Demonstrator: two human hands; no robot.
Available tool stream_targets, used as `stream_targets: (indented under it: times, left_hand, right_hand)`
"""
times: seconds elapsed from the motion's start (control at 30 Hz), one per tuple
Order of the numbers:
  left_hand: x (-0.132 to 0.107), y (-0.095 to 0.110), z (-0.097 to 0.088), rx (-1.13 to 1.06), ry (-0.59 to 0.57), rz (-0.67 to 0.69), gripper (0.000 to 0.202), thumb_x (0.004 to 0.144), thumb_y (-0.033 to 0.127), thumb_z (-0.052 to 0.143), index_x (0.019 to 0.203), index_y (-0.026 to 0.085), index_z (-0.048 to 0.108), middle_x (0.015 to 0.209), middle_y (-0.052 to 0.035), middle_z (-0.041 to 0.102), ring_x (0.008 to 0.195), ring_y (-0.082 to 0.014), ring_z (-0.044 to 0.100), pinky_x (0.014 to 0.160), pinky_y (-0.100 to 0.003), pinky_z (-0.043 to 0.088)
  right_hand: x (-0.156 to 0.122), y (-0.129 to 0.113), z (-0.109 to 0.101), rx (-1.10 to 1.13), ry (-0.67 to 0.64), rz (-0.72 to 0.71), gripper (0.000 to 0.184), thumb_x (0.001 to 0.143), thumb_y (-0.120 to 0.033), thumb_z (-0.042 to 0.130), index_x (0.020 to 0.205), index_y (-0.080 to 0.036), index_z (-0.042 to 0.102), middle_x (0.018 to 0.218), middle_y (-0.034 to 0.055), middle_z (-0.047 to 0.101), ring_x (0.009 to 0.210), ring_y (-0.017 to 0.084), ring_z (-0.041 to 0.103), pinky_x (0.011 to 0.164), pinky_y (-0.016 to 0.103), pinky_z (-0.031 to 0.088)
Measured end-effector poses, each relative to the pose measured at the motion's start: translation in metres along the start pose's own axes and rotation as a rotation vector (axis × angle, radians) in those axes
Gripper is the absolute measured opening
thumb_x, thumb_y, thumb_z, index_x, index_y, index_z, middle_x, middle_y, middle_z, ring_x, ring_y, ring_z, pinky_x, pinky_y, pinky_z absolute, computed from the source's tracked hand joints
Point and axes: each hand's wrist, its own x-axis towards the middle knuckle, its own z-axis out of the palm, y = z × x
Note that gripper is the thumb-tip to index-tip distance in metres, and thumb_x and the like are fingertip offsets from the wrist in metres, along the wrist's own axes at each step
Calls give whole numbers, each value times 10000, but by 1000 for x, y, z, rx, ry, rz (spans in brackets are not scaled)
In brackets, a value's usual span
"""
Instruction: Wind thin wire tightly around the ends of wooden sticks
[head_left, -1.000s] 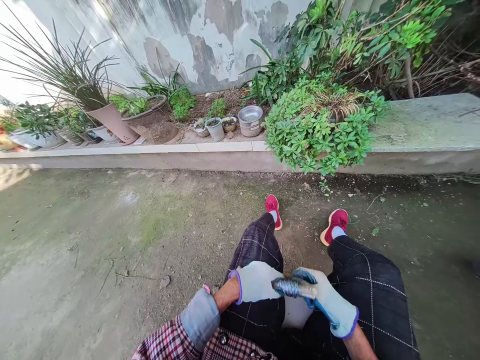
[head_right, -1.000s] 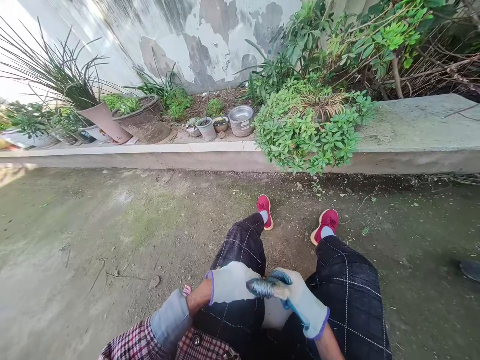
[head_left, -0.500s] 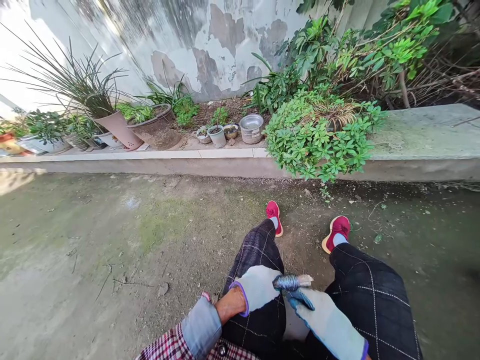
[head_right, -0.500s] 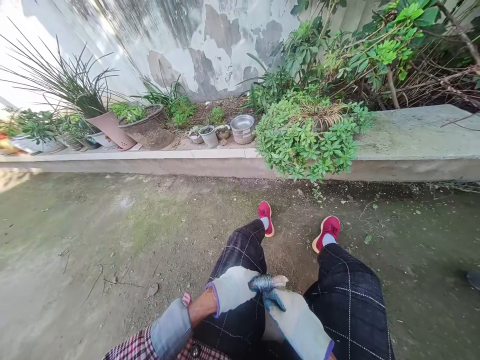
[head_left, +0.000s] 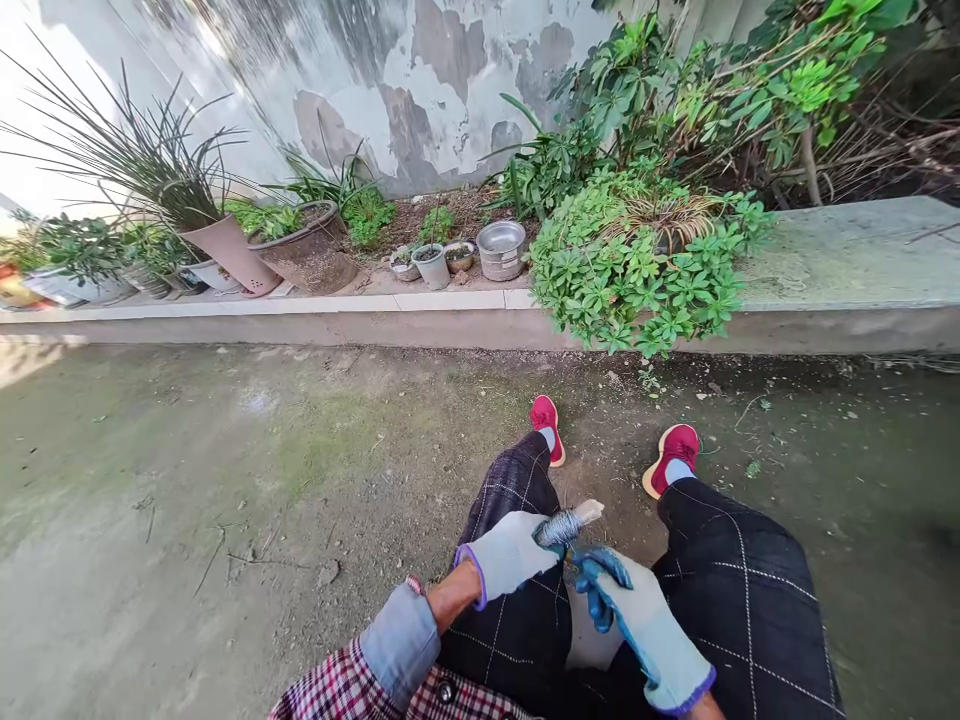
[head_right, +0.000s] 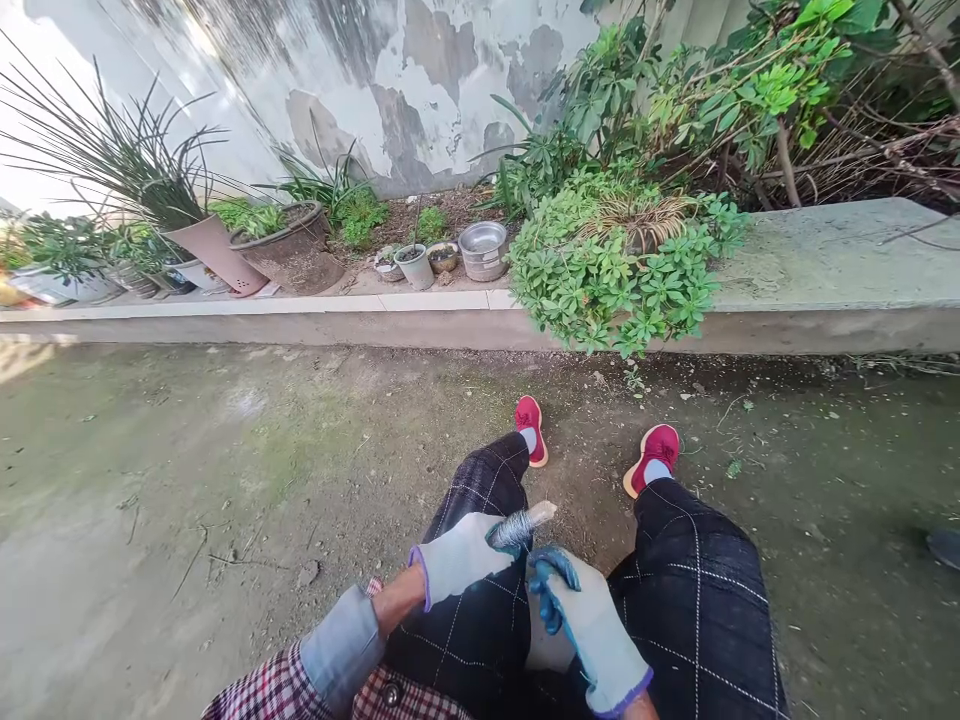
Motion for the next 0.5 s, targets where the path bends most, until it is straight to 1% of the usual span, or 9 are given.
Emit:
stream_targets:
  times: [0.07,0.1,0.17,0.2,0.23,0.3,0.37,0.43,0.5]
  left_hand:
    - [1,2,2,143,-29,8,212,927,298,602,946,158,760,812,-20,733,717,-153,639,650,-243,454]
    - [1,2,3,237,-44,12,225,944,303,573,960,174,756,840,-27,747,739,-165,664,663,-250,465]
    - [0,5,9,439,-73,34,255,978,303,513,1028,211,746,915,-52,774,819,-216,727,717,-287,515]
    - [-1,6,14,523,-83,49,261,984,288,500,1069,219,737,956,-71,781,874,-252,752,752,-322,544]
    - [-3,8,18,591,-98,60,265,981,262,497,1106,216,726,991,-93,784,922,-290,765,779,-363,567]
    - [-7,12,26,689,-147,75,281,972,207,499,1161,190,706,1024,-130,781,964,-346,776,786,-434,596]
    - [-11,16,30,782,-207,123,294,983,174,475,1181,166,693,1020,-145,778,953,-365,782,758,-463,610]
    - [-13,20,30,853,-272,213,289,1001,179,460,1176,161,691,1018,-135,781,934,-353,788,730,-447,615]
    - [-12,21,26,859,-329,287,251,1002,218,495,1140,169,699,1019,-119,787,924,-332,791,706,-404,606]
  right_hand:
    - [-6,1,-4,-157,-32,-31,287,792,-464,640,794,-194,740,666,38,716,525,170,605,517,293,478]
    - [-11,2,-6,-251,-50,-62,280,817,-436,614,842,-203,767,760,57,766,617,196,669,587,305,523]
    - [-19,1,-8,-469,-78,-136,295,844,-401,583,916,-228,811,953,85,823,852,255,751,790,350,580]
    - [-23,0,-10,-576,-89,-165,299,854,-394,579,931,-244,826,1011,88,830,940,276,759,884,374,575]
    - [-26,-2,-13,-668,-98,-184,296,860,-387,581,940,-259,836,1040,86,834,982,288,760,943,389,563]
    - [-29,-9,-22,-776,-118,-188,294,873,-363,580,974,-284,844,1051,78,838,974,286,766,956,389,560]
    - [-29,-16,-32,-805,-135,-191,290,880,-338,576,984,-287,842,1038,73,839,943,276,769,919,375,569]
    - [-24,-22,-41,-798,-137,-210,267,886,-334,571,919,-274,829,980,68,834,891,262,762,873,358,571]
    - [-17,-26,-46,-757,-113,-221,263,902,-357,568,828,-261,801,894,54,817,814,236,740,818,330,568]
